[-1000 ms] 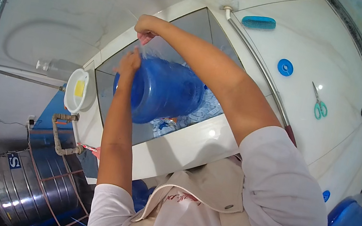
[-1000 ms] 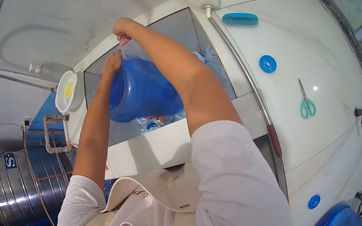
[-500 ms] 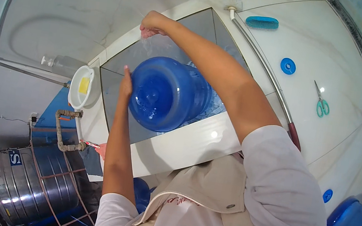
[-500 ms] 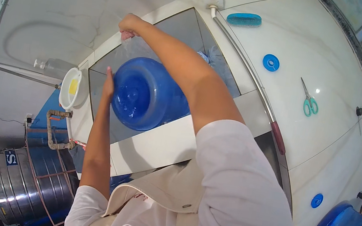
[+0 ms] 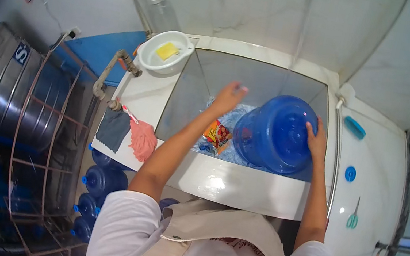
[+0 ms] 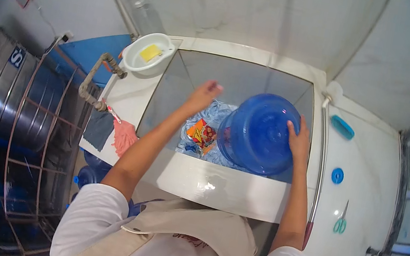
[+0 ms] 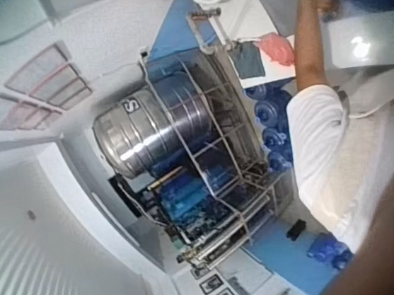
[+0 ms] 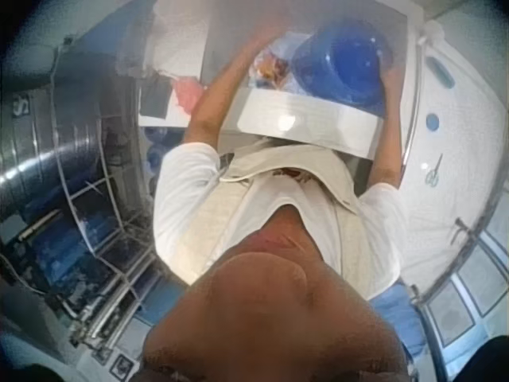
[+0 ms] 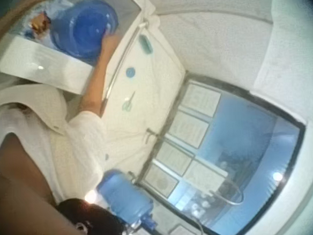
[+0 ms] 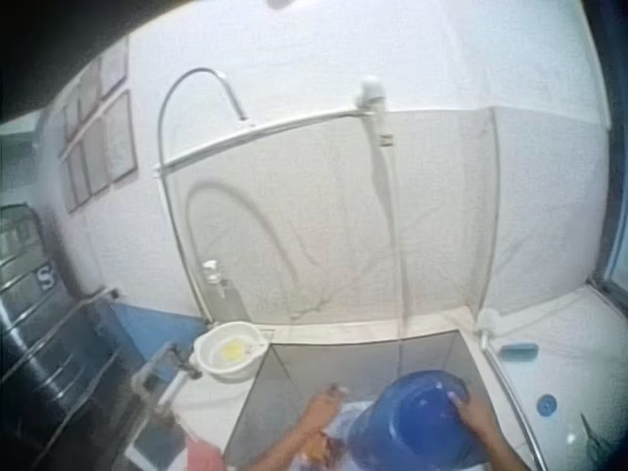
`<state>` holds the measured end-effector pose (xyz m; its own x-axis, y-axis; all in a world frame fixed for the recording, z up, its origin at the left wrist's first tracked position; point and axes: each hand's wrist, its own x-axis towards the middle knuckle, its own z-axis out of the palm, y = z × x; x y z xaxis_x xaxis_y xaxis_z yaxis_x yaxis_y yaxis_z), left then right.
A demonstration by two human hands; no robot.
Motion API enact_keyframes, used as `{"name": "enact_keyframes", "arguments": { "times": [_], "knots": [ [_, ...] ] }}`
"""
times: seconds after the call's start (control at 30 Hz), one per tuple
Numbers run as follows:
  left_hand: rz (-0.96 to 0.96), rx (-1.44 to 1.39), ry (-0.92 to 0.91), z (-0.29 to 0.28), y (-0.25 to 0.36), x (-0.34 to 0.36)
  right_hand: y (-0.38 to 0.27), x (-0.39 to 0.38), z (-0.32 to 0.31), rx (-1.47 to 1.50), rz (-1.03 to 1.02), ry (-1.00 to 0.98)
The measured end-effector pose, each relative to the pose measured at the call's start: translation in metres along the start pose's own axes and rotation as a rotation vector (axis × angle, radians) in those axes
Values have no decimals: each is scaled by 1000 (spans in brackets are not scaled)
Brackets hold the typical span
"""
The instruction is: The person cleans a large blue plastic water bottle by scrubbing the outside with a sponge, using a long-handled brush to scrub the inside through the neck, and rinsing both the inside and outside with water at a sink.
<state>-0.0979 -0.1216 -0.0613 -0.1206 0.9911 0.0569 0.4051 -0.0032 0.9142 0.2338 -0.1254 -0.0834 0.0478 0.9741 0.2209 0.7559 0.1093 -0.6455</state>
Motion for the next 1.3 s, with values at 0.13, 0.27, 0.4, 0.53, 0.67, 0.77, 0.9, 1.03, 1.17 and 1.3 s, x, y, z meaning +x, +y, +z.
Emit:
{"name": "enact_keyframes", "arguments": {
  "times": [0.13, 0.27, 0.4, 0.53, 0.67, 0.77, 0.9, 1.03, 1.17, 1.3],
  "knots": [
    [-133, 157, 887, -159, -43, 4, -32, 9, 7, -118, 122, -56],
    [62, 433, 1337, -282, -83, -4, -87, 11, 35, -188, 113, -46],
    [135, 360, 1269, -279, -92, -1, -118, 4, 50, -210, 114, -73],
    [89, 295, 843, -233, -90, -26, -90, 8, 34, 31, 230, -146],
    [123, 657, 669, -227, -108, -37, -76, 4, 34, 217, 249, -276],
    [115, 216, 252, -96, -70, -37, -63, -6, 27, 257, 327, -316],
    [-271, -658, -117, 5, -39, -49, -75, -14, 30, 165, 339, -273],
    [-315, -722, -185, -14, -2, -44, -119, -14, -15, 113, 334, -293],
    [-187, -705, -232, -95, 164, -37, -205, 2, -151, 406, 132, -325],
    [369, -592, 21, -175, 165, 12, -195, 43, -160, 967, 67, -33]
  ]
}}
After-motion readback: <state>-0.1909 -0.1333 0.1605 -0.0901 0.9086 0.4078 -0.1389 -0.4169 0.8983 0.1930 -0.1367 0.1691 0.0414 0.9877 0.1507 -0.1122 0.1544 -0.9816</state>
